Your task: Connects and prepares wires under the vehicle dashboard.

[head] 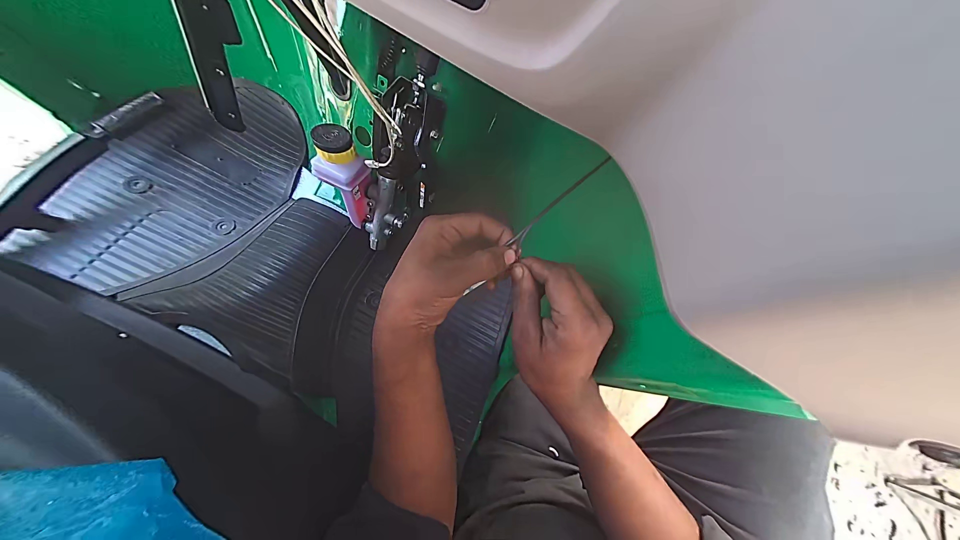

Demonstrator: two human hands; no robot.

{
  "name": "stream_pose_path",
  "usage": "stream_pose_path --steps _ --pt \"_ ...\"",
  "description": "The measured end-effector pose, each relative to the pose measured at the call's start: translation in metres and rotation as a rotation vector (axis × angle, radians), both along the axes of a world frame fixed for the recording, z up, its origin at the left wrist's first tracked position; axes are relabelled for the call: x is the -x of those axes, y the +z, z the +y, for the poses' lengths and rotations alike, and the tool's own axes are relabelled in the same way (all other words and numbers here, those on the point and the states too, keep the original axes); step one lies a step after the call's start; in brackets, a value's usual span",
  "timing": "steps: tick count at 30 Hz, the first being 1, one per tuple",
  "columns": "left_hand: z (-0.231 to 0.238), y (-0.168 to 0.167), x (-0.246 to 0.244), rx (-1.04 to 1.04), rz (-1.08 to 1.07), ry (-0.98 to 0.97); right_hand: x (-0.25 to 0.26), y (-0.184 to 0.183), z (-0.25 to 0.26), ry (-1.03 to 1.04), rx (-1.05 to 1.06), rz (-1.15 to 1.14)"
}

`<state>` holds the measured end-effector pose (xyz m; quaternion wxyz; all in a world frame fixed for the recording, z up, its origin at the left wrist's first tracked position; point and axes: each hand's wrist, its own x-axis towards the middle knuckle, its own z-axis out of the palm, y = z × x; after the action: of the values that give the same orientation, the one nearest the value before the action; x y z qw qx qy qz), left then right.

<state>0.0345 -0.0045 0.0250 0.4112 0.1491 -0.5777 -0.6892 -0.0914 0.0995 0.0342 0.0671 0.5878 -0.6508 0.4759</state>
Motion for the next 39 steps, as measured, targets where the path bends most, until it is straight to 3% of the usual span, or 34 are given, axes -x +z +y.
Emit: stream_pose_path --steps 2,3,8,10,11,13,18,21,25,27,28,32,34,35,36,39 --pt "-0.001 -0.001 -0.001 -0.016 0.01 -0.018 -0.001 0.003 -0.002 0.092 -0.047 -0.229" --pt "-0.001 -0.002 -0.001 -0.028 0.02 -0.027 -0.002 0.005 -0.003 0.158 -0.092 -0.451" --pt "-0.009 -0.008 -0.001 -0.014 0.067 -0.058 0.001 0.012 -0.01 0.513 -0.406 -1.896" --pt "-0.01 -0.006 -0.003 -0.004 0.078 -0.038 0.002 0.012 -0.008 0.65 -0.436 -2.121" --pt "-0.01 -0.005 -0.004 0.002 0.08 -0.031 0.001 0.013 -0.006 0.665 -0.434 -2.087" --pt "-0.007 -0.003 -0.005 0.005 0.082 -0.002 -0.002 0.016 -0.002 0.535 -0.376 -1.725" --pt "-0.003 0.0 -0.002 -0.008 0.068 0.075 -0.009 0.007 0.0 0.091 -0.038 -0.311" --pt "-0.001 0.002 0.0 -0.011 0.058 0.084 -0.01 0.003 -0.003 -0.049 0.058 0.007" --pt "0.003 0.003 -0.002 0.004 0.027 0.076 -0.008 -0.001 -0.005 -0.062 0.086 0.03" --pt "0.002 0.002 -0.002 0.006 0.027 0.064 -0.008 0.001 -0.007 0.014 0.051 -0.176" --pt "0.001 0.002 -0.002 0.006 0.035 0.046 -0.008 0.004 -0.007 0.094 -0.002 -0.405" --pt "-0.003 -0.001 -0.005 -0.005 0.064 0.009 -0.001 0.017 -0.012 0.512 -0.344 -1.787" --pt "-0.004 0.0 -0.006 -0.008 0.086 0.005 0.001 0.017 -0.01 0.659 -0.411 -2.093" --pt "-0.004 0.001 -0.006 -0.008 0.089 0.017 0.0 0.019 -0.007 0.632 -0.393 -2.043" --pt "-0.003 0.002 -0.006 -0.011 0.084 0.035 -0.004 0.02 -0.005 0.529 -0.345 -1.848" --pt "-0.002 0.003 -0.005 -0.047 0.067 0.073 -0.012 0.009 -0.003 0.237 -0.086 -0.866"
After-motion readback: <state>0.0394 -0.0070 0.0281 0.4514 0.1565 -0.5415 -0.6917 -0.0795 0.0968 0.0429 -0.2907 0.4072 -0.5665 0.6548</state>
